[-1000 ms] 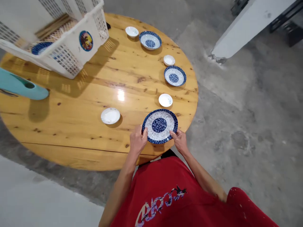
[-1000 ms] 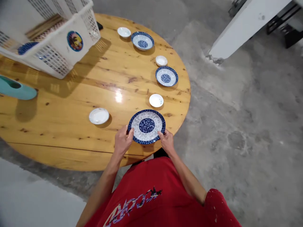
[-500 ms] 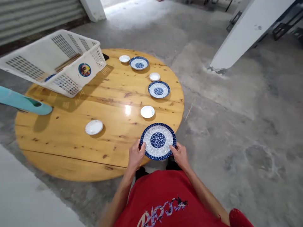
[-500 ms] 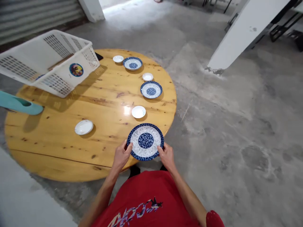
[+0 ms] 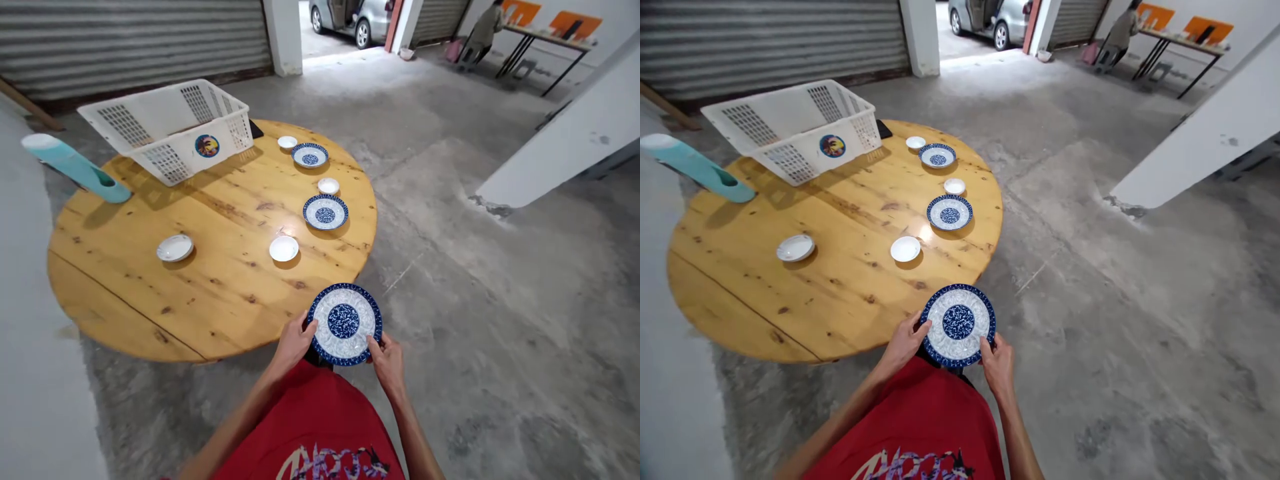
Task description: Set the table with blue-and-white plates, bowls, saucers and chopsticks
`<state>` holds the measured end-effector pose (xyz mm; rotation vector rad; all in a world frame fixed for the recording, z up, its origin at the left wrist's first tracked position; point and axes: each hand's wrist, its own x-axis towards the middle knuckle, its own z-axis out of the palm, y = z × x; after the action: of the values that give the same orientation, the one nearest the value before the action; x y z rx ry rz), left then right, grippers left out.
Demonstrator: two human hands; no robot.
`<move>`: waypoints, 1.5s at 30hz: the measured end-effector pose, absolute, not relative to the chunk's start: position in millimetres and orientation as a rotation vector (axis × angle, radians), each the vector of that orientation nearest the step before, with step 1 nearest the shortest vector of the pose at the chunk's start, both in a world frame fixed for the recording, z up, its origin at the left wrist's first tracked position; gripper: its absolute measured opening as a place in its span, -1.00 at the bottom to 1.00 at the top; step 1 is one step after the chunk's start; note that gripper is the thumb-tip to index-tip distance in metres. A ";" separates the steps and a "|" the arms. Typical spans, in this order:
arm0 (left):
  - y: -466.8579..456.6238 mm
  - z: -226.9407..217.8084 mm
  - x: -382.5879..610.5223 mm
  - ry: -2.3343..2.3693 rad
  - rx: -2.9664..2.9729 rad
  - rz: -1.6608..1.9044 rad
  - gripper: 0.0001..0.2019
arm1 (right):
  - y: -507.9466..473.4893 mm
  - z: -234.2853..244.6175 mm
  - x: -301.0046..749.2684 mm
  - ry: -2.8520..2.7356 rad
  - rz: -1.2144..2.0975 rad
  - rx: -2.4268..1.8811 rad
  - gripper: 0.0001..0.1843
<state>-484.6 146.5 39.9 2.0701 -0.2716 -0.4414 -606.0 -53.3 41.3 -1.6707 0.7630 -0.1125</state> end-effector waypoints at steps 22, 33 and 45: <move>11.7 45.4 -329.7 -0.107 2.137 -0.375 -0.70 | -214.2 51.4 -405.2 0.641 0.086 -1.918 -0.51; 6.8 55.6 -247.3 0.110 2.329 -0.159 -0.73 | -228.0 52.4 -283.1 0.362 0.135 -2.003 -0.60; 9.0 31.2 -195.1 0.554 2.425 -0.142 -0.81 | -226.3 14.7 -158.0 0.005 0.372 -2.088 -0.61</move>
<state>-195.1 9.0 31.2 2.4254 0.5543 -0.1415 -158.0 -226.3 14.7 -2.0884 0.0052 0.3715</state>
